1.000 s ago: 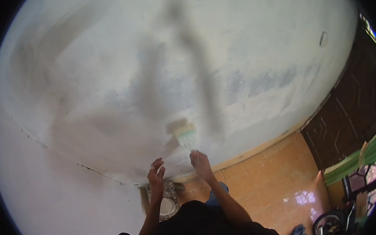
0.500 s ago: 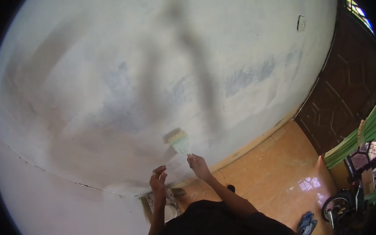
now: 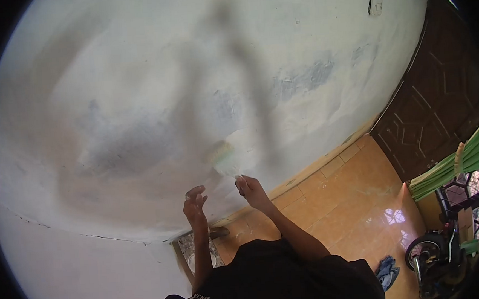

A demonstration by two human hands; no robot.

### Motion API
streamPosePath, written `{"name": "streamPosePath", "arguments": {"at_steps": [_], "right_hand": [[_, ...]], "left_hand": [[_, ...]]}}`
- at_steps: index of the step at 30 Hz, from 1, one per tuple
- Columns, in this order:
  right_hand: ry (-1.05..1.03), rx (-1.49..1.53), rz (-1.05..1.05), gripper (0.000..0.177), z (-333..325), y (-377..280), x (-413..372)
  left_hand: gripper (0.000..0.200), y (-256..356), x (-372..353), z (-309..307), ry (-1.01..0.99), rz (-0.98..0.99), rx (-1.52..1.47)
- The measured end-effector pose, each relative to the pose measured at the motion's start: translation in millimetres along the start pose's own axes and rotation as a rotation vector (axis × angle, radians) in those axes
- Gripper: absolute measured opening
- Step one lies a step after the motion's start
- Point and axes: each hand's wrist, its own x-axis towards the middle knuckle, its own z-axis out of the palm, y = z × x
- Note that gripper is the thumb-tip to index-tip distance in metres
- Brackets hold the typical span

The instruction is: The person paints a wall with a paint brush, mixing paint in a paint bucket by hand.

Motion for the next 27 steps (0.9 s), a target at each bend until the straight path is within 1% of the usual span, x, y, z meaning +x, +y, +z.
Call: {"name": "streamPosePath", "arguments": {"at_steps": [4,6,9,12,14,16,18,21,24,25,26,27], "right_hand": [[0.058,-0.076,-0.275,0.044,-8,-59,35],[0.094,-0.064,-0.270,0.047,-20,-56,56],[0.059,-0.094,-0.169,0.048,-43,-2,52],[0.003,-0.151,0.057,0.049,-61,48,9],[-0.030,-0.101,0.017,0.049,-59,31,4],[-0.051,-0.093,-0.022,0.049,-58,-4,4],[-0.062,-0.131,-0.066,0.052,-60,-40,31],[-0.006,-0.134,-0.116,0.050,-70,-31,62],[0.032,-0.173,-0.173,0.047,-82,16,50],[0.005,-0.139,-0.096,0.047,-87,32,37],[-0.001,-0.170,-0.020,0.046,-91,41,20],[-0.025,-0.146,0.026,0.046,-93,39,9]], "left_hand": [[0.023,-1,-10,4,0.016,-0.062,0.069],[0.023,-5,-16,6,0.011,-0.070,0.067],[0.023,-4,-22,13,0.049,-0.088,0.074],[0.022,-7,-27,19,0.064,-0.052,0.094],[0.021,-10,-29,26,0.105,-0.066,0.075],[0.019,-12,-32,33,0.130,-0.087,0.060],[0.018,-10,-30,46,0.141,-0.113,0.045],[0.019,-16,-27,59,0.139,-0.080,0.042],[0.020,-15,-24,74,0.166,-0.057,0.010],[0.020,-14,-23,78,0.165,-0.053,0.012],[0.020,-13,-22,83,0.166,-0.049,0.013],[0.020,-11,-22,87,0.165,-0.045,0.014]]}}
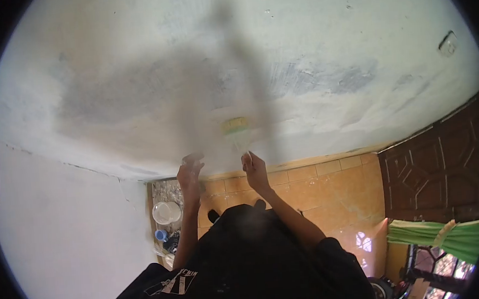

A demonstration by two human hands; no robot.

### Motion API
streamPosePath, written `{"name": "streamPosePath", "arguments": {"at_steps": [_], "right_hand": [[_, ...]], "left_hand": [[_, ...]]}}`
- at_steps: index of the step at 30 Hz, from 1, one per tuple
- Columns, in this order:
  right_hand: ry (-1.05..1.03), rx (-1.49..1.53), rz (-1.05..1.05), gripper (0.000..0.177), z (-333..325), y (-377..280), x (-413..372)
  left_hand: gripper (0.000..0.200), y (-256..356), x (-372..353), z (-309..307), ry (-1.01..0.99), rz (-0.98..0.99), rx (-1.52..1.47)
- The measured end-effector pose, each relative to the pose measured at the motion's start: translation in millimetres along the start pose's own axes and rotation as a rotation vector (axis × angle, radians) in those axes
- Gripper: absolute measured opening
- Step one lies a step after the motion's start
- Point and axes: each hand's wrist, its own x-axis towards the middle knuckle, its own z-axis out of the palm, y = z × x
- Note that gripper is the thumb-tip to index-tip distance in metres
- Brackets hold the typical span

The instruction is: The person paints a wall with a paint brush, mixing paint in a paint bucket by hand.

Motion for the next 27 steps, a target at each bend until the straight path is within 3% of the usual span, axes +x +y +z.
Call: {"name": "streamPosePath", "arguments": {"at_steps": [2,5,7,13,16,20,23,24,27], "right_hand": [[-0.008,0.023,-0.023,0.047,-7,-4,0],[0.071,0.028,-0.160,0.048,-4,-88,19],[0.073,0.068,-0.088,0.049,-10,-111,38],[0.053,-0.101,-0.087,0.048,-38,5,15],[-0.008,0.049,0.145,0.048,-40,-10,-12],[0.012,0.085,-0.129,0.050,-33,-91,24],[0.032,0.097,-0.104,0.051,-31,-116,46],[-0.001,0.096,-0.056,0.050,-36,-103,50],[0.051,-0.109,-0.204,0.048,-43,-28,32]], "left_hand": [[0.021,3,0,5,-0.005,-0.034,0.059],[0.021,8,0,15,-0.036,-0.043,0.109],[0.020,12,2,22,-0.051,-0.046,0.126],[0.019,16,8,40,-0.057,-0.032,0.132],[0.019,19,11,42,-0.061,-0.014,0.178],[0.019,12,7,44,-0.084,-0.026,0.219],[0.018,14,3,48,-0.090,-0.031,0.211],[0.018,15,2,48,-0.084,-0.031,0.205],[0.018,13,-1,46,-0.049,-0.017,0.205]]}}
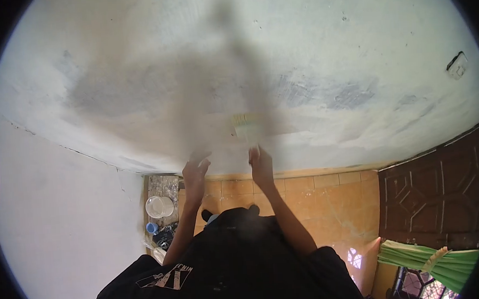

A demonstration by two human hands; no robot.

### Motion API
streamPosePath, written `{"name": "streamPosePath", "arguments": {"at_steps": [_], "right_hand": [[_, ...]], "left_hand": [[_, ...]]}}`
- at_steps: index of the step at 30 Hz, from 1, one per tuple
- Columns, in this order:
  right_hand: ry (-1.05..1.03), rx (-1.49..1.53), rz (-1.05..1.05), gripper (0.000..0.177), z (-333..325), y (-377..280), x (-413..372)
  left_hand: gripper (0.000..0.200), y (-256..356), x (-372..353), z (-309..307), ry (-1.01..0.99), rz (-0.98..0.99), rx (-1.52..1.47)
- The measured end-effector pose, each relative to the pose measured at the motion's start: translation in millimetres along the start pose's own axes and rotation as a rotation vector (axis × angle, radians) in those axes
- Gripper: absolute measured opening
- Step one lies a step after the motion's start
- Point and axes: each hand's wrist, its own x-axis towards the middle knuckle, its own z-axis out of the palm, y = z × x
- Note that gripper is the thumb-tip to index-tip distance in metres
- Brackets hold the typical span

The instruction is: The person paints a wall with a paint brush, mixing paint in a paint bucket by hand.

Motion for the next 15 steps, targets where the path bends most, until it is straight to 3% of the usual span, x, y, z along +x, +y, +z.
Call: {"name": "streamPosePath", "arguments": {"at_steps": [2,5,8,11,15], "right_hand": [[-0.031,-0.020,0.120,0.047,-5,40,-39],[-0.060,0.133,0.296,0.048,-5,2,-46],[-0.017,0.109,0.063,0.046,-2,-65,-2],[-0.003,0.120,0.004,0.047,-1,-72,34],[-0.018,0.070,0.044,0.048,-3,10,8]], "left_hand": [[0.018,1,-1,-2,0.008,-0.016,-0.022],[0.018,-6,0,-6,0.004,-0.011,-0.036],[0.019,-6,4,-6,-0.029,0.012,0.011],[0.019,2,9,-1,-0.054,0.037,0.018],[0.019,4,16,5,-0.039,0.049,-0.065]]}}
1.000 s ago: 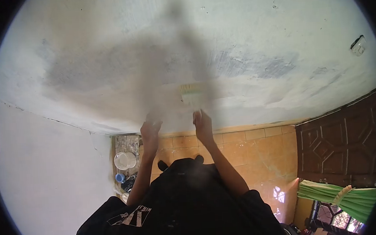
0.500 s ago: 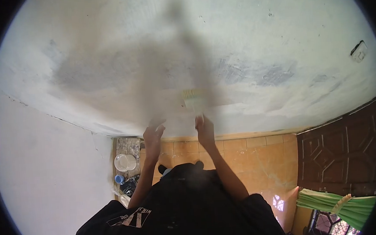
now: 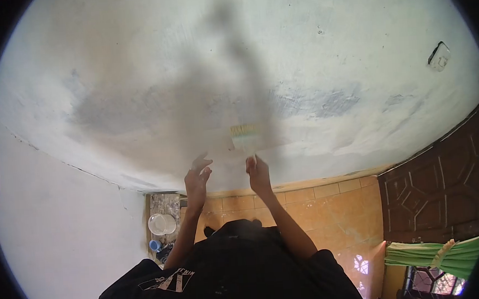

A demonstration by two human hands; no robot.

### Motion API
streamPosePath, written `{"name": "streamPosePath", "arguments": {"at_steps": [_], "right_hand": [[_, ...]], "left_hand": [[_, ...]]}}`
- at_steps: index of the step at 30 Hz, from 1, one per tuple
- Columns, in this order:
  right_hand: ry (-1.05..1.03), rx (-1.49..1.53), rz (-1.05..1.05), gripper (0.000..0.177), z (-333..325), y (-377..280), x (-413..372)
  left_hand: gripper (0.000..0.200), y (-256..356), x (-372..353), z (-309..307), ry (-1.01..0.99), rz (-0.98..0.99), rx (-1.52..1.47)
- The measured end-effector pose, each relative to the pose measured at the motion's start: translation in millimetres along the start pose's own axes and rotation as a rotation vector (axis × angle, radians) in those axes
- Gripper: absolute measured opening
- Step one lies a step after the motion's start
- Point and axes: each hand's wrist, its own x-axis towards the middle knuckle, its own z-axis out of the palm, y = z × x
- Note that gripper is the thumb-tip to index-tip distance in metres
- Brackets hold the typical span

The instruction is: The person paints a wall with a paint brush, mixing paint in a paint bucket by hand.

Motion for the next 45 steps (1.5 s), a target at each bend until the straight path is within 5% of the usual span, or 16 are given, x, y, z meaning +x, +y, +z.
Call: {"name": "streamPosePath", "arguments": {"at_steps": [6,9,15,17,19,24,27,33,35,39,45], "right_hand": [[-0.080,0.107,0.153,0.048,10,-29,-39],[-0.079,0.070,-0.014,0.047,17,-87,-5],[0.001,-0.067,-0.119,0.050,15,-13,3],[-0.034,-0.013,0.099,0.051,12,14,-32],[-0.078,-0.061,0.169,0.051,13,3,-51],[-0.109,-0.051,-0.118,0.049,37,-81,6],[-0.072,-0.076,-0.115,0.047,48,-73,39],[-0.096,-0.167,0.069,0.047,48,8,-38],[-0.111,-0.063,0.144,0.046,53,-19,-45],[-0.084,-0.102,-0.113,0.044,70,-104,10],[-0.094,-0.250,-0.002,0.045,51,-26,-13]], "left_hand": [[0.017,-5,2,-1,0.017,0.059,0.038],[0.017,-2,-3,-3,0.031,-0.004,0.009],[0.016,-5,-11,-1,0.041,-0.003,-0.002],[0.015,-4,-16,-2,0.059,-0.006,-0.012],[0.015,-8,-20,-7,0.078,-0.007,-0.026],[0.014,-10,-26,-20,0.073,-0.037,0.012],[0.015,-6,-24,-24,0.083,-0.046,0.018],[0.015,-6,-26,-27,0.138,-0.024,-0.025],[0.015,-8,-28,-30,0.137,-0.013,-0.018],[0.016,-10,-33,-35,0.115,-0.081,-0.009],[0.017,-8,-28,-40,0.131,-0.017,-0.037]]}}
